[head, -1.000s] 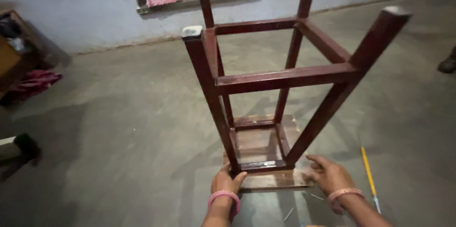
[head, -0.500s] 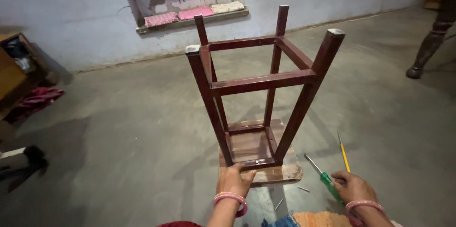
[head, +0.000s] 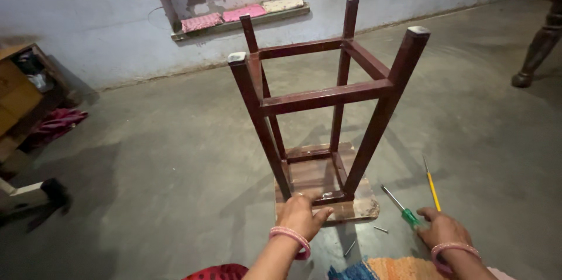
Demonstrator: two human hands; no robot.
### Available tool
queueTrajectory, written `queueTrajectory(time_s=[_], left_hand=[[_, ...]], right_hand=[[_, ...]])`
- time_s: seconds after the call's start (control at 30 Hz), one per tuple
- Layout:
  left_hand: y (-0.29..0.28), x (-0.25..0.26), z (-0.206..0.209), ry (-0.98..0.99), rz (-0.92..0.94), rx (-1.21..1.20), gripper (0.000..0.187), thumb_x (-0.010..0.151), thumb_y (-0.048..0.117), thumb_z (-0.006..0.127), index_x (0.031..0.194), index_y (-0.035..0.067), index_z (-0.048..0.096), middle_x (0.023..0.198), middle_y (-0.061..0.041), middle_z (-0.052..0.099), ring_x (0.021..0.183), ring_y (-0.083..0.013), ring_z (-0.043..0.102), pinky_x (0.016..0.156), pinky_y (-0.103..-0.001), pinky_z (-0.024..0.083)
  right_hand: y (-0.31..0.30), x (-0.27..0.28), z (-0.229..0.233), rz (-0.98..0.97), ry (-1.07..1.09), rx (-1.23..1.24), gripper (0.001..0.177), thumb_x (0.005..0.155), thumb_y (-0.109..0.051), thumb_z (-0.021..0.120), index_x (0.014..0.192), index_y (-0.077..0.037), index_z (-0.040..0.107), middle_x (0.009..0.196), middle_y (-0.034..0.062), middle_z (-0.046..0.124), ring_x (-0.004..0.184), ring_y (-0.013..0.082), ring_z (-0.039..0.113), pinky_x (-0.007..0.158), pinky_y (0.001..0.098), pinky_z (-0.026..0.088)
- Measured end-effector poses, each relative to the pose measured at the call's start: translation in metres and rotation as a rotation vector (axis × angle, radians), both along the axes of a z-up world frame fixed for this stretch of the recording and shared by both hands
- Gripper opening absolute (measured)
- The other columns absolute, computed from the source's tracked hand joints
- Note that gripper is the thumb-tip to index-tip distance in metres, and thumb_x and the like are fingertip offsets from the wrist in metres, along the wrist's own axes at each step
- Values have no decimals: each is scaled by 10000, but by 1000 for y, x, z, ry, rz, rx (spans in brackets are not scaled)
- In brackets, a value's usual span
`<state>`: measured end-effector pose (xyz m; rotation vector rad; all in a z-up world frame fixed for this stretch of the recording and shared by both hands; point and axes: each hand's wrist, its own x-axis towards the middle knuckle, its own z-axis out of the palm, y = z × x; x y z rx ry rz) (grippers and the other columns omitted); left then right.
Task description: The person attaches a metal bracket to the underside of a wooden stool frame using a screwdriver. They position the bracket, insert screws, and tighten them to secure the bracket to the frame.
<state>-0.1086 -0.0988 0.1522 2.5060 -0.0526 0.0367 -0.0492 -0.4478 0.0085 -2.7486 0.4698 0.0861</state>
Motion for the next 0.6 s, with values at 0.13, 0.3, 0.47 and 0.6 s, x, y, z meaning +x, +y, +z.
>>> queueTrajectory(time_s=[0.13, 0.3, 0.47, 0.6], left_hand=[[-9, 13, -10, 91, 56, -25, 471, 846, 427, 769, 1265, 222, 705, 1197, -147, 699, 1162, -343, 641, 1013, -449, 491], [-13, 28, -22, -34, 10, -54, 451, 857, 400, 779, 1219, 143, 704, 1148, -163, 714, 1123, -346, 652, 982, -448, 501], [-8, 41, -30, -71, 24, -86, 429, 844, 383, 782, 1182, 127, 717, 1143, -142, 726, 1112, -340, 660, 974, -446, 503], [-1, 45, -35, -67, 47, -106, 443, 833, 376, 791, 1191, 126, 717, 1144, -152, 719, 1110, -344, 658, 970, -446, 503]], right_hand=[[9, 5, 1, 23, 1, -57, 561, 843, -352, 787, 1379, -308, 631, 1340, 84, 698, 1242, 312, 664, 1053, 416, 544], [21, 13, 5, 49, 190, -68, 497, 914, -303, 718, 1397, -329, 604, 1315, 99, 713, 1243, 314, 676, 1065, 421, 554], [30, 18, 1, 90, 212, -174, 506, 987, -189, 555, 1444, -404, 520, 1336, 111, 675, 1248, 309, 673, 1067, 415, 549], [33, 27, -14, 72, 177, -196, 532, 985, -185, 508, 1452, -437, 488, 1372, 66, 654, 1255, 317, 664, 1045, 432, 563]])
